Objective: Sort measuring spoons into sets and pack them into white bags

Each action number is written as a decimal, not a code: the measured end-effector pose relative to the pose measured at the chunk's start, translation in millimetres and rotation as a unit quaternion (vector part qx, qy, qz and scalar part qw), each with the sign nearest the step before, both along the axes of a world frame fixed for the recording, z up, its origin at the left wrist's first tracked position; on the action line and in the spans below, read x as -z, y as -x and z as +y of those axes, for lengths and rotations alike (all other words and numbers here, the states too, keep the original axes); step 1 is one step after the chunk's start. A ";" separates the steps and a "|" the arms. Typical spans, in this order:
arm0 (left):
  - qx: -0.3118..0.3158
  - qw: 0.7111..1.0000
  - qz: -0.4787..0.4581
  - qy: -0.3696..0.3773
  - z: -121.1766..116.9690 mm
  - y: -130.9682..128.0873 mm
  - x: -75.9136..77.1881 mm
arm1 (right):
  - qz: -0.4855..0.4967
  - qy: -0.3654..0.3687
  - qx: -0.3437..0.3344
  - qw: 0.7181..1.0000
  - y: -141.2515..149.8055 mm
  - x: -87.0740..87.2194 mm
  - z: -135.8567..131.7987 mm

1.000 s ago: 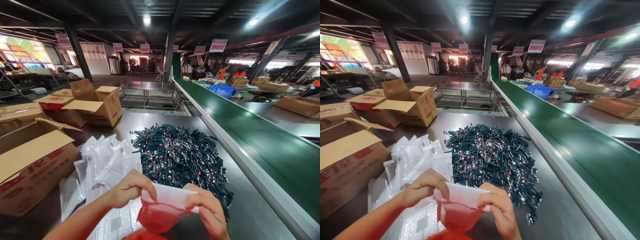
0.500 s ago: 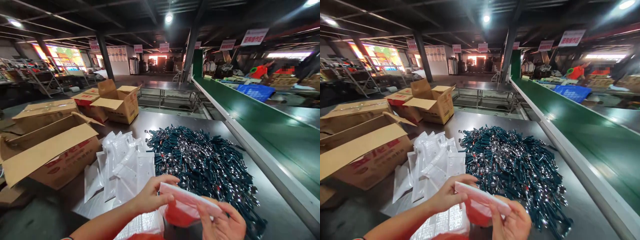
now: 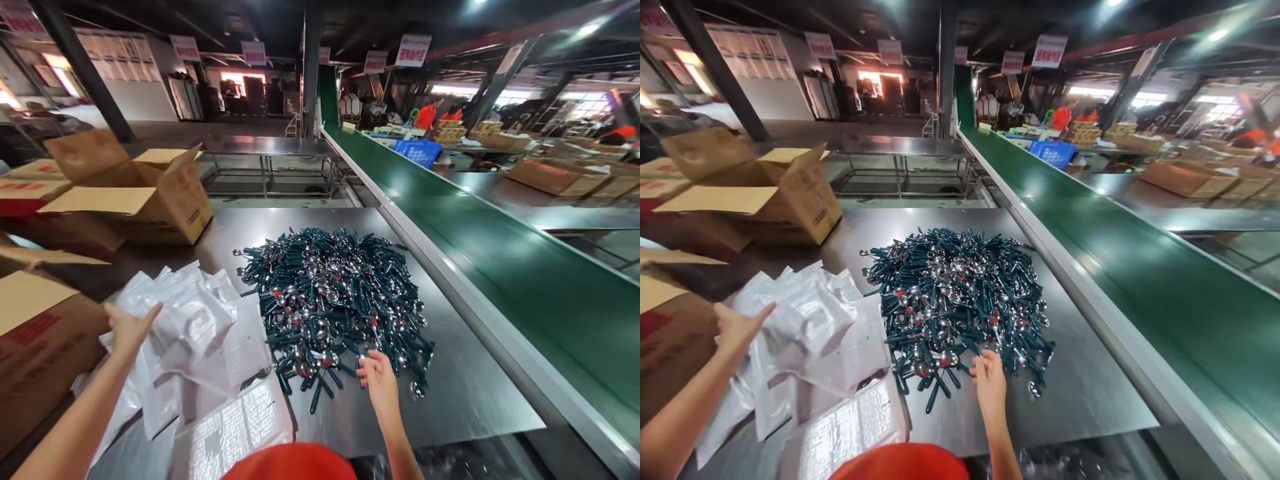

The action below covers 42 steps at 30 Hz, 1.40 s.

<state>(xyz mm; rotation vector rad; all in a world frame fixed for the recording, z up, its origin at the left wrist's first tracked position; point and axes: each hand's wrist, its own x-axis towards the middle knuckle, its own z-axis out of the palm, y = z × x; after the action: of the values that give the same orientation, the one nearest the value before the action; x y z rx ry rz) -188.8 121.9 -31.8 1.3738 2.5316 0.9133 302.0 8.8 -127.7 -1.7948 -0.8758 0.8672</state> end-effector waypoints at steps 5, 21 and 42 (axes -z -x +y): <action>0.156 0.967 0.167 0.114 -14.0 -29.6 59.9 | -0.125 0.112 0.066 0.983 -41.4 49.2 10.3; 0.228 0.908 0.258 0.239 -25.2 -41.0 157.0 | -0.427 0.298 -0.054 0.852 -111.0 75.8 74.5; 0.216 0.906 0.295 0.214 -28.3 -52.2 159.5 | -0.295 0.361 -0.072 0.882 -122.4 50.2 100.4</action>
<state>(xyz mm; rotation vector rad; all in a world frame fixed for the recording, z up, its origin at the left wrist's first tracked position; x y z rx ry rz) -136.6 93.6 -191.3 2.1388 2.3758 -0.1679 424.3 109.2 -177.9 -2.7695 -1.1703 0.8036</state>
